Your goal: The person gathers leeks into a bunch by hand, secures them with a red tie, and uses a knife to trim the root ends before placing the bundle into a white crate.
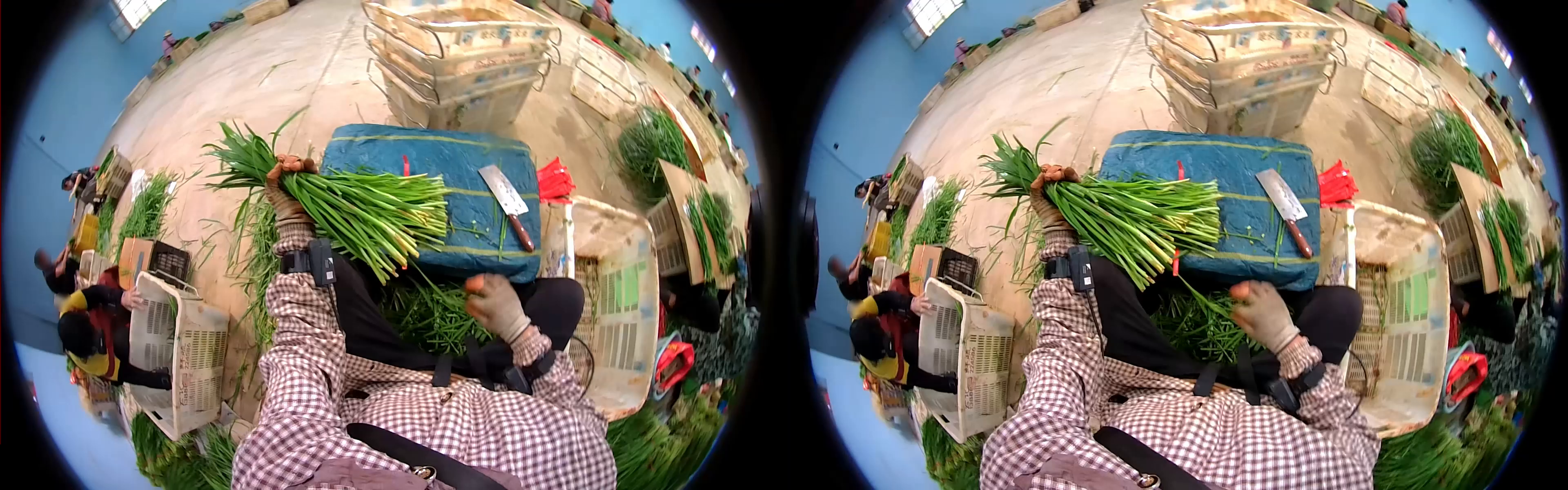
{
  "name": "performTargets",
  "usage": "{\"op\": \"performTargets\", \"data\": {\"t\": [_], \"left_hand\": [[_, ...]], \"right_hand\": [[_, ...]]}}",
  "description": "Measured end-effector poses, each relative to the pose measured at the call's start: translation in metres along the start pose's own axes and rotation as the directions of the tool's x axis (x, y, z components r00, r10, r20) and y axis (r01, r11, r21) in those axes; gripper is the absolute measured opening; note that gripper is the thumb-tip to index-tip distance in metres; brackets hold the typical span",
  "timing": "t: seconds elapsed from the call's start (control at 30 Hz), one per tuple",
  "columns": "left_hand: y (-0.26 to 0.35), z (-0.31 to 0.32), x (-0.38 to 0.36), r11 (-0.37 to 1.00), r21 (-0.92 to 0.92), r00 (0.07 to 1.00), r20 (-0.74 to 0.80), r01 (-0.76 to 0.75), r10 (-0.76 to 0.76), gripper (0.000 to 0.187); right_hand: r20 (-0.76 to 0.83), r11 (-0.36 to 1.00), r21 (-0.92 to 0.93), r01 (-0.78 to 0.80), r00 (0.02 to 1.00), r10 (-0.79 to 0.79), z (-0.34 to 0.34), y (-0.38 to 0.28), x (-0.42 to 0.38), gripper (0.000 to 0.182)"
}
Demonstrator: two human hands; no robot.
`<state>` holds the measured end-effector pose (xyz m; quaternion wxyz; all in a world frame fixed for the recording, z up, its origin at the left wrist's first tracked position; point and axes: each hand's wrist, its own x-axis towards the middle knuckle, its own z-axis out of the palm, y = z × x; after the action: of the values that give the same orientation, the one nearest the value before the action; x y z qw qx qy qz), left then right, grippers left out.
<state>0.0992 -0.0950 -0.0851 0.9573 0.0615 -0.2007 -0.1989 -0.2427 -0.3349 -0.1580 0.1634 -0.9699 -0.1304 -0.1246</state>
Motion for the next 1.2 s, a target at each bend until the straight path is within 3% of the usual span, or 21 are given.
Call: {"op": "performTargets", "data": {"t": [0.03, 0.07, 0.1, 0.13, 0.17, 0.2, 0.27, 0.3, 0.37, 0.47, 0.57, 0.63, 0.7, 0.83, 0.9, 0.97, 1.03, 1.1, 1.2], "left_hand": [[0.008, 0.002, 0.002, 0.998, 0.056, 0.999, 0.032, -0.023, 0.022, 0.009], [0.01, 0.003, 0.004, 0.999, 0.053, 0.999, 0.042, -0.014, 0.011, 0.009], [0.01, 0.004, 0.008, 0.999, 0.048, 0.998, 0.055, 0.004, -0.007, 0.009], [0.006, 0.012, 0.007, 0.998, 0.052, 0.997, 0.072, 0.039, -0.042, 0.009], [-0.001, 0.017, 0.006, 0.998, 0.051, 0.996, 0.075, 0.041, -0.044, 0.009], [-0.01, 0.022, 0.004, 0.996, 0.041, 0.993, 0.093, 0.074, -0.078, 0.01], [-0.027, 0.03, -0.001, 0.986, 0.129, 0.992, 0.055, 0.102, -0.109, 0.013], [-0.036, 0.034, -0.002, 0.983, 0.056, 0.985, 0.007, 0.174, -0.175, 0.014], [-0.057, 0.037, -0.008, 0.972, 0.148, 0.983, -0.009, 0.181, -0.182, 0.017], [-0.089, 0.055, -0.026, 0.944, 0.197, 0.964, -0.076, 0.264, -0.254, 0.021], [-0.12, 0.045, -0.037, 0.879, 0.291, 0.924, -0.05, 0.377, -0.38, 0.021], [-0.139, 0.046, -0.047, 0.85, 0.311, 0.9, -0.042, 0.425, -0.434, 0.019], [-0.158, 0.039, -0.055, 0.797, 0.307, 0.834, 0.013, 0.521, -0.551, 0.014], [-0.182, 0.042, -0.07, 0.665, 0.392, 0.748, -0.1, 0.636, -0.656, 0.022], [-0.193, 0.036, -0.074, 0.688, 0.387, 0.77, -0.102, 0.614, -0.63, 0.025], [-0.203, 0.002, -0.073, 0.567, 0.523, 0.733, -0.181, 0.636, -0.655, 0.027], [-0.196, 0.045, -0.077, 0.58, 0.511, 0.75, -0.224, 0.634, -0.622, 0.027], [-0.191, 0.05, -0.073, 0.583, 0.526, 0.738, -0.136, 0.619, -0.661, 0.026], [-0.193, 0.035, -0.066, 0.587, 0.469, 0.741, -0.275, 0.66, -0.613, 0.024]], "right_hand": [[0.424, 0.986, -0.166, -0.03, 0.9, 0.099, 0.021, 0.007, -0.019, 0.012], [0.72, 0.955, -0.287, -0.073, 0.642, 0.265, 0.044, 0.021, -0.044, 0.016], [0.739, 0.928, -0.324, -0.184, 0.563, 0.37, 0.041, 0.021, -0.044, 0.019], [0.52, 0.927, -0.32, -0.193, 0.783, 0.342, 0.027, 0.02, -0.027, 0.016], [0.254, 0.928, -0.313, -0.201, 0.924, 0.286, 0.012, 0.02, -0.006, 0.015], [0.015, 0.948, -0.137, -0.287, 0.956, 0.292, -0.024, 0.006, 0.021, 0.012], [-0.29, 0.958, -0.046, -0.282, 0.922, 0.257, -0.06, 0.0, 0.063, 0.009], [-0.299, 0.957, -0.051, -0.284, 0.919, 0.257, -0.069, -0.002, 0.079, 0.009], [-0.478, 0.967, 0.087, -0.238, 0.842, 0.251, -0.079, -0.006, 0.103, 0.01], [-0.503, 0.964, 0.198, -0.177, 0.826, 0.255, -0.075, -0.008, 0.12, 0.009], [-0.499, 0.937, 0.308, -0.166, 0.81, 0.308, -0.073, -0.008, 0.119, 0.011], [-0.568, 0.954, 0.222, -0.201, 0.769, 0.294, -0.076, -0.009, 0.115, 0.013], [-0.701, 0.988, 0.05, -0.148, 0.699, 0.14, -0.088, -0.009, 0.114, 0.015], [-0.641, 0.982, -0.081, -0.173, 0.763, 0.082, -0.104, -0.003, 0.115, 0.016], [-0.582, 0.977, -0.097, -0.188, 0.807, 0.097, -0.108, 0.004, 0.113, 0.019], [-0.477, 0.967, -0.134, -0.216, 0.87, 0.129, -0.102, 0.015, 0.109, 0.022], [-0.455, 0.964, -0.144, -0.225, 0.88, 0.137, -0.095, 0.02, 0.103, 0.023], [-0.514, 0.956, -0.16, -0.245, 0.848, 0.131, -0.09, 0.023, 0.097, 0.019], [-0.586, 0.979, -0.125, -0.162, 0.808, 0.059, -0.085, 0.015, 0.083, 0.021]]}}
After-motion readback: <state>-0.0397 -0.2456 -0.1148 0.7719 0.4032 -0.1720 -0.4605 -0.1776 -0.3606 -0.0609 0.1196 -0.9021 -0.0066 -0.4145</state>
